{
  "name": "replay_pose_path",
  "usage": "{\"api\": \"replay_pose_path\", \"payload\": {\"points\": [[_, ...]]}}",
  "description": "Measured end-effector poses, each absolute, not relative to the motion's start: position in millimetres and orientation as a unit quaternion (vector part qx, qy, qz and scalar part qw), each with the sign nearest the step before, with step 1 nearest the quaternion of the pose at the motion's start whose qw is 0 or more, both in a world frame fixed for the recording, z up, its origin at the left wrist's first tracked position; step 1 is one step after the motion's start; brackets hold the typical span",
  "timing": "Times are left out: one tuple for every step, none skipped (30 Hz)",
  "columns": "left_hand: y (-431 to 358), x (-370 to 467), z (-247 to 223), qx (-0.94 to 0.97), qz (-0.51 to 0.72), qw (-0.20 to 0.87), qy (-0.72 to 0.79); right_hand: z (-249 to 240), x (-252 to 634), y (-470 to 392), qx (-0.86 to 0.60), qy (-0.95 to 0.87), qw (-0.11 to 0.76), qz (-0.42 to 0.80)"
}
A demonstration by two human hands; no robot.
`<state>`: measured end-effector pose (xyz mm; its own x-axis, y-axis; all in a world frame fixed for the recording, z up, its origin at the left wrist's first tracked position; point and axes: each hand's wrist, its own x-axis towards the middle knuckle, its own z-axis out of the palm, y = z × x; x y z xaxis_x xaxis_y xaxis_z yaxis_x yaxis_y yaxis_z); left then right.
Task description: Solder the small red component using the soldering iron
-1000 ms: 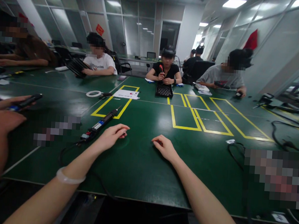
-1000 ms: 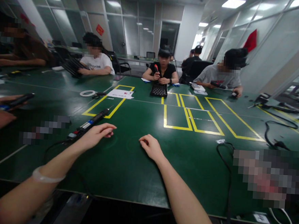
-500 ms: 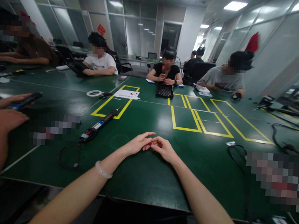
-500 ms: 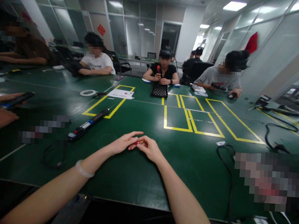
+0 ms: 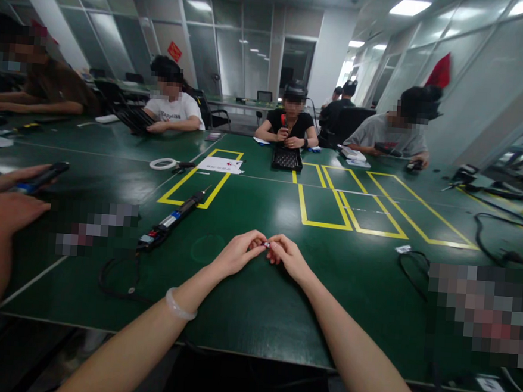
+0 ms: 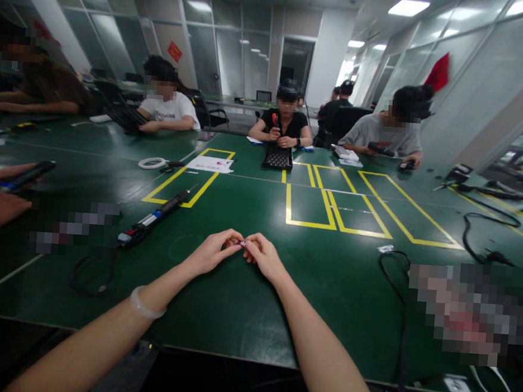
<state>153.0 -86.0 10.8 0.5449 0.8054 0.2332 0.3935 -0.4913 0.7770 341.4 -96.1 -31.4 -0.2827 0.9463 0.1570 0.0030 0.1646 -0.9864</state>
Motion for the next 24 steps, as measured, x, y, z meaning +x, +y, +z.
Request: {"api": "replay_pose_path", "payload": {"points": [[-84.8, 151.6, 10.2, 0.803, 0.301, 0.354, 0.373, -31.2, 341.1, -96.5, -0.382, -0.606, 0.462, 0.523], [-83.5, 150.2, 9.5, 0.798, 0.3, 0.365, 0.375, -31.1, 340.9, -96.7, -0.375, -0.604, 0.465, 0.528], [-82.3, 148.9, 8.7, 0.793, 0.298, 0.375, 0.376, -31.2, 340.8, -96.9, -0.366, -0.606, 0.465, 0.531], [-81.3, 147.8, 7.9, 0.79, 0.295, 0.384, 0.377, -31.4, 340.8, -97.0, -0.359, -0.609, 0.466, 0.532], [-80.6, 147.0, 7.0, 0.787, 0.293, 0.391, 0.377, -31.8, 340.8, -96.9, -0.353, -0.612, 0.466, 0.532], [-80.2, 146.6, 6.2, 0.784, 0.29, 0.397, 0.378, -32.1, 340.8, -96.8, -0.351, -0.614, 0.466, 0.532], [-80.0, 146.5, 5.4, 0.783, 0.287, 0.4, 0.38, -32.5, 340.8, -96.7, -0.351, -0.615, 0.465, 0.531], [-80.1, 146.7, 4.5, 0.783, 0.285, 0.4, 0.381, -32.9, 340.8, -96.5, -0.354, -0.614, 0.464, 0.531], [-80.4, 147.2, 3.7, 0.784, 0.282, 0.4, 0.382, -33.2, 340.7, -96.2, -0.359, -0.613, 0.462, 0.531], [-80.7, 147.8, 2.9, 0.784, 0.28, 0.401, 0.382, -33.6, 340.7, -96.0, -0.365, -0.612, 0.459, 0.53], [-81.1, 148.6, 2.1, 0.784, 0.277, 0.404, 0.38, -33.9, 340.7, -95.7, -0.371, -0.612, 0.457, 0.529], [-81.4, 149.3, 1.4, 0.785, 0.275, 0.408, 0.377, -34.2, 340.7, -95.4, -0.376, -0.611, 0.454, 0.528], [-81.7, 149.9, 0.9, 0.784, 0.273, 0.414, 0.373, -34.3, 340.8, -95.1, -0.379, -0.611, 0.451, 0.528], [-82.0, 150.3, 0.4, 0.784, 0.271, 0.418, 0.371, -34.2, 340.9, -95.0, -0.382, -0.612, 0.448, 0.529], [-82.2, 150.6, 0.2, 0.784, 0.27, 0.42, 0.37, -33.9, 341.1, -94.9, -0.383, -0.612, 0.445, 0.53], [-82.5, 150.8, 0.3, 0.784, 0.269, 0.421, 0.369, -33.3, 341.3, -94.9, -0.385, -0.612, 0.443, 0.53], [-82.8, 150.8, 0.5, 0.783, 0.271, 0.422, 0.368, -32.5, 341.5, -95.0, -0.386, -0.611, 0.443, 0.531], [-83.2, 150.7, 0.9, 0.782, 0.274, 0.421, 0.368, -31.5, 341.6, -95.2, -0.387, -0.61, 0.444, 0.53], [-83.7, 150.7, 1.5, 0.782, 0.278, 0.42, 0.368, -30.6, 341.8, -95.4, -0.386, -0.609, 0.446, 0.529], [-84.2, 150.6, 2.0, 0.782, 0.283, 0.415, 0.37, -29.8, 341.8, -95.6, -0.385, -0.609, 0.449, 0.529], [-84.8, 150.5, 2.5, 0.783, 0.287, 0.409, 0.371, -29.2, 341.8, -95.8, -0.383, -0.609, 0.451, 0.528], [-85.5, 150.5, 2.9, 0.786, 0.29, 0.4, 0.372, -29.0, 341.8, -96.0, -0.38, -0.609, 0.452, 0.53], [-86.1, 150.4, 3.2, 0.79, 0.29, 0.391, 0.372, -29.1, 341.6, -96.0, -0.378, -0.608, 0.453, 0.532], [-86.5, 150.2, 3.6, 0.796, 0.289, 0.382, 0.371, -29.6, 341.5, -95.9, -0.376, -0.605, 0.453, 0.536]]}}
